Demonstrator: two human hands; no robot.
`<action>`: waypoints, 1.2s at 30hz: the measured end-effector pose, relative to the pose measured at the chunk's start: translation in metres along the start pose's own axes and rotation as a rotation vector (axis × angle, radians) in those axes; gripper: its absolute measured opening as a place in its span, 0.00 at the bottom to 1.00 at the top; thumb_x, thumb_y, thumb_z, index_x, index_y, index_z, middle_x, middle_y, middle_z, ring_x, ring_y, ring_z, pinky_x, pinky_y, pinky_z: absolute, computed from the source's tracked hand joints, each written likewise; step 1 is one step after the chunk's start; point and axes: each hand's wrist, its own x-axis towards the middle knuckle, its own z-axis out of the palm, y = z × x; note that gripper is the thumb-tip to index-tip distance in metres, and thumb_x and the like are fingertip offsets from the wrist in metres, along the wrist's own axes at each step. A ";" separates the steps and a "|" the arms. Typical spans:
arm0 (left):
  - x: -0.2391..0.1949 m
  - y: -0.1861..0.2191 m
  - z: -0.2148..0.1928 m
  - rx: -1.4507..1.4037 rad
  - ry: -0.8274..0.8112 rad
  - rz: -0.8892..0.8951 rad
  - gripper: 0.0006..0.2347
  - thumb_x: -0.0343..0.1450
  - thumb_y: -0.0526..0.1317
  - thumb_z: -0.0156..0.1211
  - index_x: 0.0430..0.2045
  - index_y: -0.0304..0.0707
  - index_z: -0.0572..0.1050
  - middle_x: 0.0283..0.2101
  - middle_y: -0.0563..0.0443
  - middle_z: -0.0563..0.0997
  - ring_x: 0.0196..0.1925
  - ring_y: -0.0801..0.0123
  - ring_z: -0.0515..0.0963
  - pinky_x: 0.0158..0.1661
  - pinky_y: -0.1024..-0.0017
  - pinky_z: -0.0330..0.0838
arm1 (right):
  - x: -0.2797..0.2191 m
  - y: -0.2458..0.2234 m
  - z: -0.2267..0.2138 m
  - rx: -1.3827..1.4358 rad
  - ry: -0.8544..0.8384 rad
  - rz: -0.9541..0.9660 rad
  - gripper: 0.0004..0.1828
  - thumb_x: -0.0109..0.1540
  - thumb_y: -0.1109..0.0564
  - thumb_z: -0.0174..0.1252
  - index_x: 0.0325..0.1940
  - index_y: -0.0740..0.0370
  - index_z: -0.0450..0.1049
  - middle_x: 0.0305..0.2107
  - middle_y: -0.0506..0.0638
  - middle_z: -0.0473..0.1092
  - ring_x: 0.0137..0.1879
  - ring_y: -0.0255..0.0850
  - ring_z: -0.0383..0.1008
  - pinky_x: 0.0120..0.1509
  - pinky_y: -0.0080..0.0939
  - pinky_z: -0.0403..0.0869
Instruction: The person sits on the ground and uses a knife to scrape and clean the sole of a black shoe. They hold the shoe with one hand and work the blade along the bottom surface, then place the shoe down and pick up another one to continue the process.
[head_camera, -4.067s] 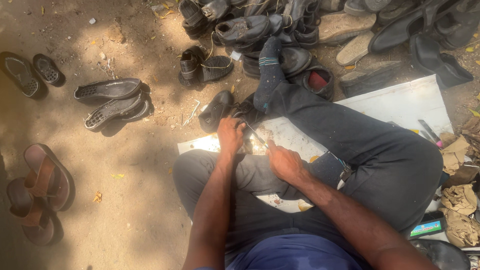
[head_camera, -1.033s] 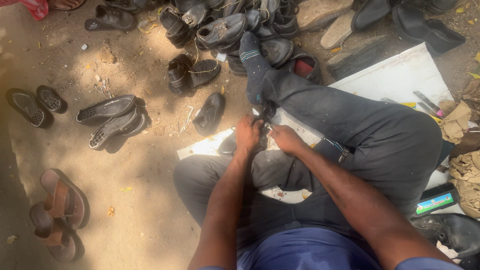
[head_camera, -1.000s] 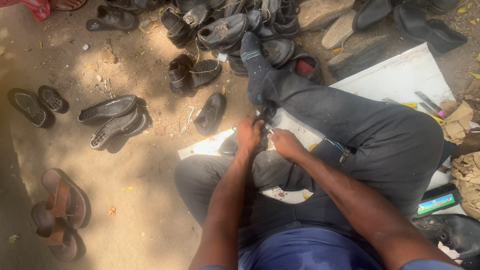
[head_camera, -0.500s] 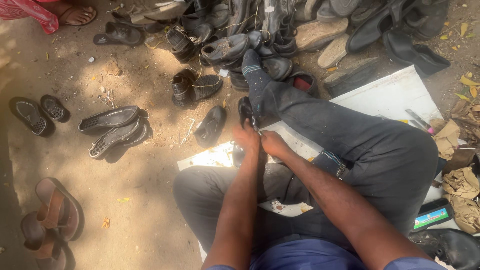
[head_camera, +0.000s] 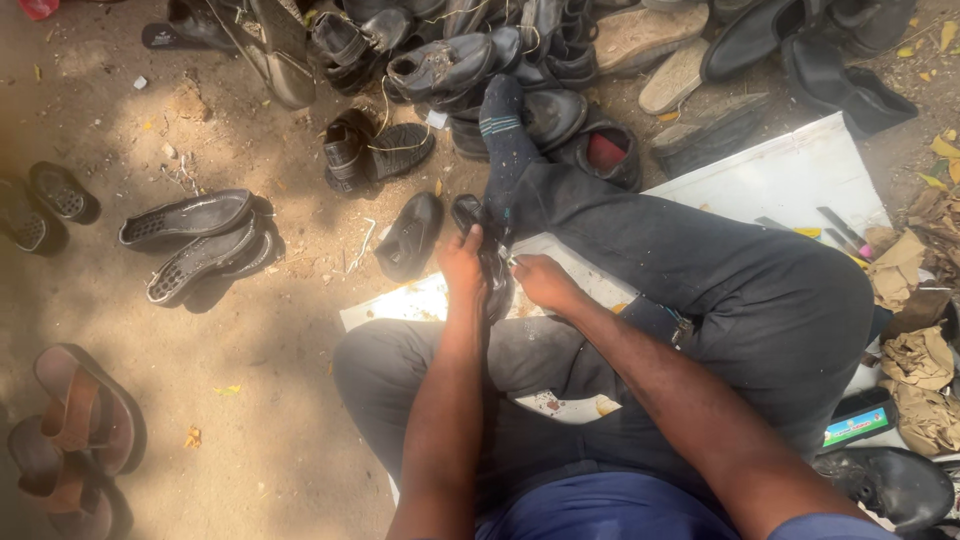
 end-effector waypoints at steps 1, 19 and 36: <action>0.000 0.001 -0.006 0.018 0.000 0.002 0.07 0.73 0.34 0.63 0.40 0.26 0.79 0.33 0.48 0.82 0.30 0.68 0.77 0.34 0.73 0.69 | 0.003 -0.001 0.009 0.029 -0.013 0.023 0.19 0.69 0.51 0.47 0.44 0.71 0.74 0.34 0.69 0.75 0.42 0.61 0.76 0.50 0.55 0.71; -0.015 0.031 0.012 0.487 0.082 0.355 0.16 0.70 0.43 0.69 0.44 0.27 0.77 0.42 0.38 0.79 0.42 0.54 0.78 0.46 0.60 0.72 | -0.096 0.032 0.021 0.033 -0.105 0.223 0.18 0.67 0.48 0.49 0.55 0.58 0.74 0.30 0.63 0.74 0.41 0.56 0.74 0.49 0.54 0.70; -0.049 0.027 0.048 1.484 0.197 0.370 0.21 0.64 0.48 0.66 0.43 0.28 0.75 0.37 0.26 0.82 0.42 0.33 0.81 0.46 0.49 0.73 | -0.005 0.016 -0.033 -0.153 -0.045 0.035 0.18 0.67 0.48 0.48 0.41 0.65 0.75 0.33 0.61 0.75 0.40 0.52 0.75 0.48 0.53 0.70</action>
